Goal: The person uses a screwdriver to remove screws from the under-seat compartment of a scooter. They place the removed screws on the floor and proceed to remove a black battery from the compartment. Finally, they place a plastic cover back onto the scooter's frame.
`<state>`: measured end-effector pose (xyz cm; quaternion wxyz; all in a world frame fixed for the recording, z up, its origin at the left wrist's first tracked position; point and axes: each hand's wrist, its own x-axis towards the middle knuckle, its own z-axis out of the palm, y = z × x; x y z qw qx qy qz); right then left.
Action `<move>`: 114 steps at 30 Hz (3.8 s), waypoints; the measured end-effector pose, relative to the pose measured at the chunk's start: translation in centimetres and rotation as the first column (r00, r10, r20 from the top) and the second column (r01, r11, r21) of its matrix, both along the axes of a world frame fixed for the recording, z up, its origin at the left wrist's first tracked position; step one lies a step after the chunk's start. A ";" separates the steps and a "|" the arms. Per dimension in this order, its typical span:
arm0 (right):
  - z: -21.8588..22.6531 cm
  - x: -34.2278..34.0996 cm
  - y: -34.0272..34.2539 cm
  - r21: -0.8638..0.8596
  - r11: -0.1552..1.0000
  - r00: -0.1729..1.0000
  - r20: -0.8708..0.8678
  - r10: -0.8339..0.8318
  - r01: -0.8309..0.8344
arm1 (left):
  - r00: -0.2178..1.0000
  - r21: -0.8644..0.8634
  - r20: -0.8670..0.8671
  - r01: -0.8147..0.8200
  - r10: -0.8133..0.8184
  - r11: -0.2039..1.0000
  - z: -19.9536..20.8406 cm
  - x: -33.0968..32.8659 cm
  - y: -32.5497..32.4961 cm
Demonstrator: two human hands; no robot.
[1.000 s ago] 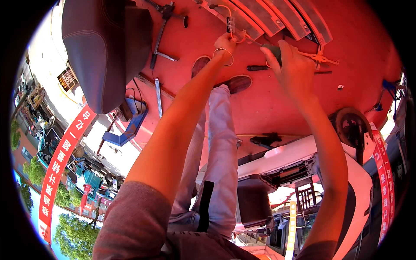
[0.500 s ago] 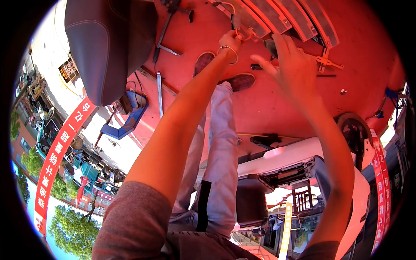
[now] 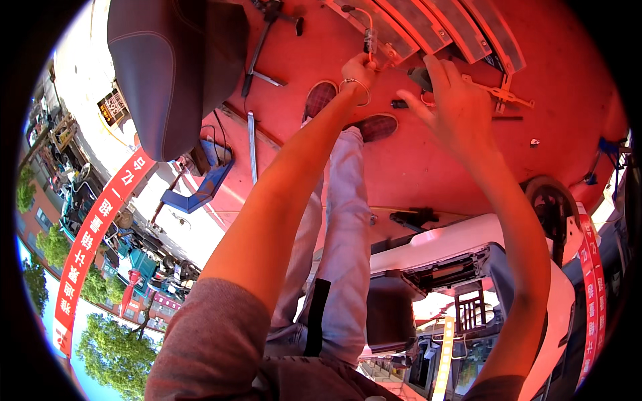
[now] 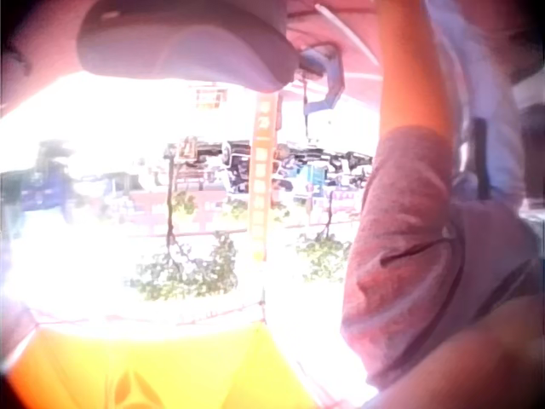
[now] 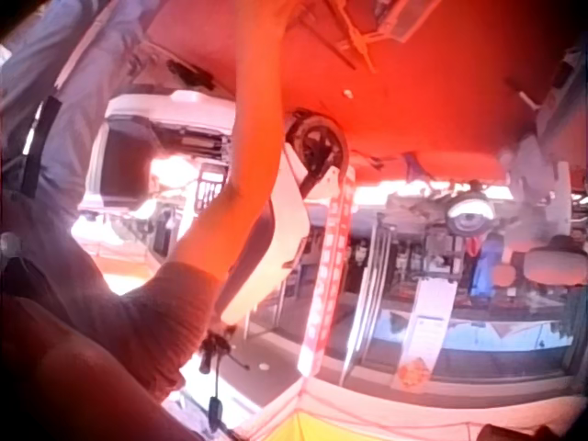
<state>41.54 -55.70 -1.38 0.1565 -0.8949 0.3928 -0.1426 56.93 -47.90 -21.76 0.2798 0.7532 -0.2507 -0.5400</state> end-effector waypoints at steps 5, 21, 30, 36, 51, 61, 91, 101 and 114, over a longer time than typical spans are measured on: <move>3.8 -3.5 2.0 0.140 0.932 0.942 -0.025 -0.335 0.335 | 0.951 -0.038 -0.302 0.057 -0.066 0.998 5.6 -3.4 2.2; 8.3 -7.5 6.6 0.573 -0.004 0.103 -0.153 -0.983 0.819 | 0.778 -0.001 0.625 0.082 -0.063 0.997 3.7 7.8 -8.1; 3.0 2.0 3.6 0.784 -0.196 -0.159 -0.125 -0.979 0.589 | 0.973 -0.036 0.203 0.118 -0.108 0.992 -2.7 16.2 -15.1; 2.4 0.9 6.7 0.712 -0.354 -0.319 -0.190 -0.928 0.607 | 0.998 0.062 0.026 -0.063 0.062 0.996 -5.0 17.4 -15.9; 1.4 -0.4 9.0 0.737 -0.536 -0.506 -0.304 -0.807 0.412 | 0.979 0.158 -0.068 -0.180 0.192 0.971 -5.4 15.9 -13.5; 2.8 7.1 5.2 0.834 -0.551 -0.313 -0.522 -0.793 0.005 | 0.963 0.001 -0.207 -0.176 0.173 0.984 -4.2 15.7 -11.7; 3.1 12.4 3.1 0.910 -0.063 0.372 -0.230 -0.899 0.410 | 0.662 0.359 -0.618 -0.243 0.425 0.901 6.5 9.1 -10.1; -2.1 17.8 0.1 0.885 -0.037 0.370 -0.231 -0.900 0.464 | 0.883 0.213 -0.436 -0.089 0.176 0.973 2.8 13.4 -12.2; 1.7 21.1 -4.4 0.896 -0.426 -0.117 -0.440 -0.890 -0.127 | 0.866 0.324 -0.471 -0.009 0.170 0.946 2.5 14.8 -13.2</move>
